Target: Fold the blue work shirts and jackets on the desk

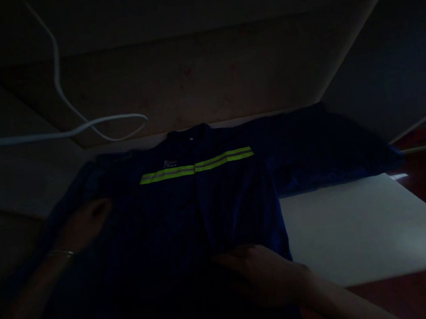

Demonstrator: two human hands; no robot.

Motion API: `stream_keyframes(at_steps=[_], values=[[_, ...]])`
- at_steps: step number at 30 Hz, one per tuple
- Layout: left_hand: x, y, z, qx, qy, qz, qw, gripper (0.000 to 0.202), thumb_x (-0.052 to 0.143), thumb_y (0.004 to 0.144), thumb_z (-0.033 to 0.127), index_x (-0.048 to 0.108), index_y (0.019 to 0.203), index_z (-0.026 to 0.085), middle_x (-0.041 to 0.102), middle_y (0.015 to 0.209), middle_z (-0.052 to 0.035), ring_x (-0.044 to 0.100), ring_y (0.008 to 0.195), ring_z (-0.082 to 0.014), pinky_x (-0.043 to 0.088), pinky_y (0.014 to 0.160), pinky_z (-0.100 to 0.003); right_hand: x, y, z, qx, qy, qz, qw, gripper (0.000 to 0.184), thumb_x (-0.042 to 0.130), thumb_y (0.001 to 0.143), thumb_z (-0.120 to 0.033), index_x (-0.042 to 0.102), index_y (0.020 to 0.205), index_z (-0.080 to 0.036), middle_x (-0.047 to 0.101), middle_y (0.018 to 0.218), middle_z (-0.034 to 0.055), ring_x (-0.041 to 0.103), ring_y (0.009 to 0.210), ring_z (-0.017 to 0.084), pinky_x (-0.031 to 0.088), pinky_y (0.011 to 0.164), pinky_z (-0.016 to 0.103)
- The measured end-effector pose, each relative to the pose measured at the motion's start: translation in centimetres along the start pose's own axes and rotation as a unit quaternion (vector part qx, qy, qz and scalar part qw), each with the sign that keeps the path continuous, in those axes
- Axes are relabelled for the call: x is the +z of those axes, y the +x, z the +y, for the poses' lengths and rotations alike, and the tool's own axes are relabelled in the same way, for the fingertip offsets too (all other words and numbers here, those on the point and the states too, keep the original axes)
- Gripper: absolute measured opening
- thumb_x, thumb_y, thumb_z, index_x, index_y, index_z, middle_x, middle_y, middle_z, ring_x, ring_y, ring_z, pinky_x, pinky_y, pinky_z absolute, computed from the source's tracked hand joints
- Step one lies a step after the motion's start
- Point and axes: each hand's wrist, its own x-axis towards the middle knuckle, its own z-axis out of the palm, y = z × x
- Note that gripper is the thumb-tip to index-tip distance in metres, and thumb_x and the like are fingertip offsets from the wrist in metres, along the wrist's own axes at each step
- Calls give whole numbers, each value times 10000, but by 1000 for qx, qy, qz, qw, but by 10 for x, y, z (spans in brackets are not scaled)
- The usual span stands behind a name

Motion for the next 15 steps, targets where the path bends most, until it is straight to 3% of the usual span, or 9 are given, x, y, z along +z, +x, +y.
stream_keyframes(at_steps=[1, 3, 5, 6, 11, 15], values=[[11, -13, 19, 36, -23, -30, 999, 591, 321, 932, 553, 579, 1272, 145, 613, 1321, -88, 587, 1202, -253, 430, 1062, -364, 1, -2, -5, -3, -2, 3, 1000, 622, 576, 910, -303, 388, 1503, -322, 582, 1384, 59, 591, 1197, 258, 455, 1027, 395], [31, -42, 49, 90, -25, -142, 985, 732, 393, 866, 673, 462, 1423, 203, 507, 1461, -91, 521, 1293, -267, 397, 1100, -381, 3, -12, -13, 1, -5, 10, 1000, 666, 607, 901, -359, 351, 1516, -354, 534, 1436, 51, 548, 1250, 286, 427, 1061, 440], [43, -67, 60, 88, -5, -208, 974, 849, 429, 816, 720, 377, 1486, 200, 467, 1494, -124, 501, 1316, -292, 402, 1094, -402, 7, -29, -13, 27, -8, 18, 999, 727, 639, 883, -415, 305, 1527, -383, 496, 1471, 47, 494, 1302, 317, 403, 1085, 492], [47, -79, 57, 70, 12, -214, 974, 874, 430, 808, 722, 368, 1490, 179, 482, 1476, -147, 515, 1299, -307, 416, 1076, -416, 11, -41, -9, 49, -9, 25, 998, 758, 657, 869, -436, 289, 1530, -394, 483, 1480, 48, 465, 1326, 333, 389, 1097, 521], [60, -128, 1, -19, 99, -135, 986, 776, 451, 786, 681, 530, 1355, 160, 580, 1338, -188, 552, 1212, -396, 432, 1001, -572, 53, -111, 38, 156, 30, 132, 979, 893, 732, 793, -469, 252, 1543, -395, 301, 1582, 74, 327, 1414, 379, 382, 1114, 569], [81, -165, -36, -23, 21, -64, 997, 632, 425, 840, 548, 455, 1382, 224, 613, 1315, -111, 581, 1208, -316, 481, 1016, -478, 106, -134, 69, 178, 86, 271, 942, 981, 725, 786, -451, 114, 1554, -427, 213, 1596, 67, 327, 1415, 370, 462, 1067, 536]])
